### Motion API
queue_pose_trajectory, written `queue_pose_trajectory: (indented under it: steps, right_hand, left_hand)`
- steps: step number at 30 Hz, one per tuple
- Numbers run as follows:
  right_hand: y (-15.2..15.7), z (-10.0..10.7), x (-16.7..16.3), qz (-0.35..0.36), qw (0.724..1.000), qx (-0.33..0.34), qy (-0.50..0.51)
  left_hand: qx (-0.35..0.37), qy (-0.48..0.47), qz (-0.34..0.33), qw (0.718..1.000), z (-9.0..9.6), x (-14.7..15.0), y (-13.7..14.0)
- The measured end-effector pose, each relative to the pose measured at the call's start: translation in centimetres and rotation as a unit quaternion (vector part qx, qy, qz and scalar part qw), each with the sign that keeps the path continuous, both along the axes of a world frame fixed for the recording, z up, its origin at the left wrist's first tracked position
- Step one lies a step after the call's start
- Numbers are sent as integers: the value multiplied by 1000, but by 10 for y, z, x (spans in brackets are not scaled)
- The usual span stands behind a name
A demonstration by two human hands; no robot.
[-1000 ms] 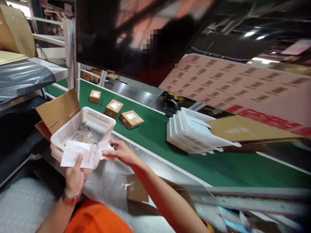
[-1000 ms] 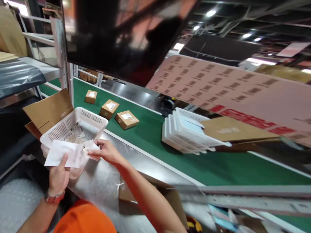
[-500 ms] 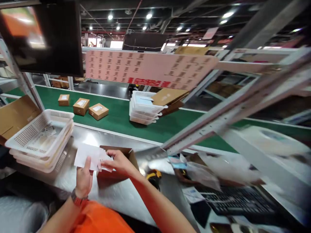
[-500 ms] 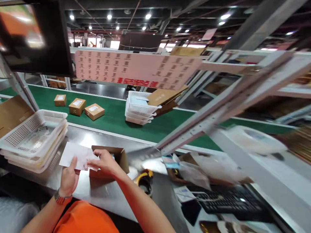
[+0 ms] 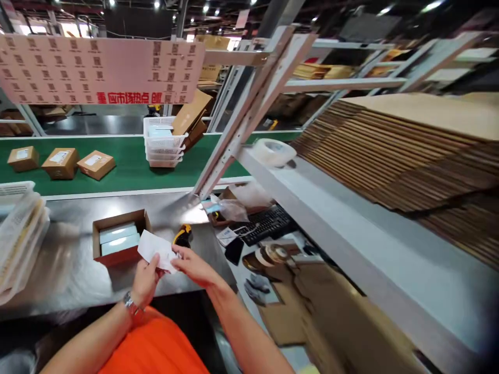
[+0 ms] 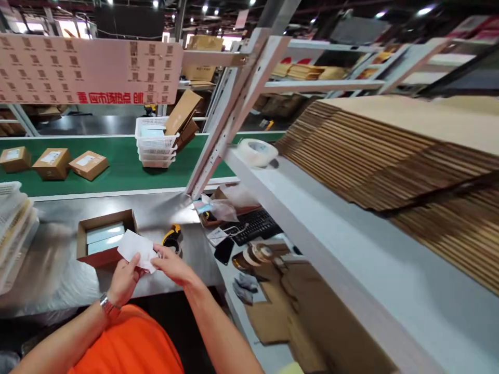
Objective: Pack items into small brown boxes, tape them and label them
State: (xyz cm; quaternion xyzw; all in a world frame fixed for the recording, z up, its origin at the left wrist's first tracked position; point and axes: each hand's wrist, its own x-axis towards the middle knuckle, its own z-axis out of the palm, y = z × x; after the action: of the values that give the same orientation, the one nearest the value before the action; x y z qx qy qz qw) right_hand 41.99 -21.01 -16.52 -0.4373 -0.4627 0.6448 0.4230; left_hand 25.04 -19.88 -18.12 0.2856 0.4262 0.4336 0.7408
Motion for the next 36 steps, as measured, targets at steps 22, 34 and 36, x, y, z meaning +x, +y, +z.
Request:
queue_pose_trajectory:
  steps: [22,34,36]
  right_hand:
    - [-26,-62,-44,-176,971,-143,80]
    - [-11,-73,-56,-212,938,-68,-265]
    - [-10,-69,-59,-215,927,-61,-301]
  left_hand:
    - [-251,-103,-96,958,-40,-27,13]
    - [-325,-160,-99,927,-34,-63,32]
    - [-321,-162,-115,926,-33,-66,33]
